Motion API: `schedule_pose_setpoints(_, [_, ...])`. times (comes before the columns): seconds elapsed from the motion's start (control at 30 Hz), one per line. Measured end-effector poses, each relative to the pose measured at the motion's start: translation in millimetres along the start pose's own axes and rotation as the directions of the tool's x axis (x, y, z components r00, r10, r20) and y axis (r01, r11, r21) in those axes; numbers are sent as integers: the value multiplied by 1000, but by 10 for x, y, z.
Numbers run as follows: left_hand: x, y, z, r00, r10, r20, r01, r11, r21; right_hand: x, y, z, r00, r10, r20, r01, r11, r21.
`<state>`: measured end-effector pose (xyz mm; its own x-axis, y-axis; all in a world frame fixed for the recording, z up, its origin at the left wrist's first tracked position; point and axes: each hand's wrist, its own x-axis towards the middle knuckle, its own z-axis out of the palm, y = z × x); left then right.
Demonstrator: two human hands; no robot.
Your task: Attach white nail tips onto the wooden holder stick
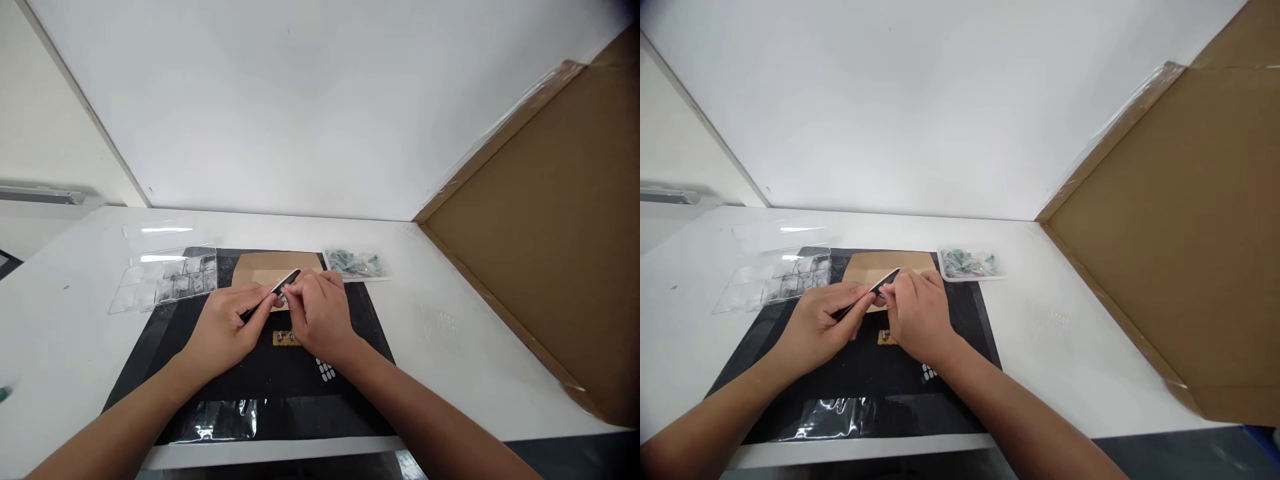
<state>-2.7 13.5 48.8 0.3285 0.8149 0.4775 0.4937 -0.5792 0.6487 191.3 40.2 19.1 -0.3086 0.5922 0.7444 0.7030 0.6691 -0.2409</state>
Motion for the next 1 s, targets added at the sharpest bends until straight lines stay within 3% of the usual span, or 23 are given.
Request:
schedule_pose_setpoints(0.13, [-3,-4,-4,1000,8,-12,-8,1000,-7,2,-7,4,994,51,-100,-55,998,-38])
schedule_pose_setpoints(0.27, [4,1,-14,999,29,-15,-29,999,-16,11,-23,-9,1000,21,-5,-21,1000,11])
schedule_pose_setpoints(0.37, [6,13,-17,999,30,-21,-30,1000,-9,25,-27,-18,995,58,-75,-62,997,-51])
schedule_pose_setpoints(0.5, [-2,24,-13,999,34,-25,-34,999,-2,35,-32,-14,999,29,-15,-28,1000,9])
schedule_pose_setpoints(0.6, [-1,20,-9,999,35,-39,-35,999,7,41,-37,-9,996,52,-70,-55,998,-42])
schedule_pose_setpoints(0.73, [8,10,-10,998,44,-36,-43,999,17,51,-41,-12,1000,15,-1,-15,1000,24])
schedule_pose_setpoints(0.87, [3,9,-11,999,29,-32,-28,999,18,65,-41,-25,997,57,-56,-58,998,-23])
schedule_pose_setpoints(1.0, [-5,18,-18,1000,10,-22,-10,1000,16,71,-50,-35,999,17,28,-18,1000,24])
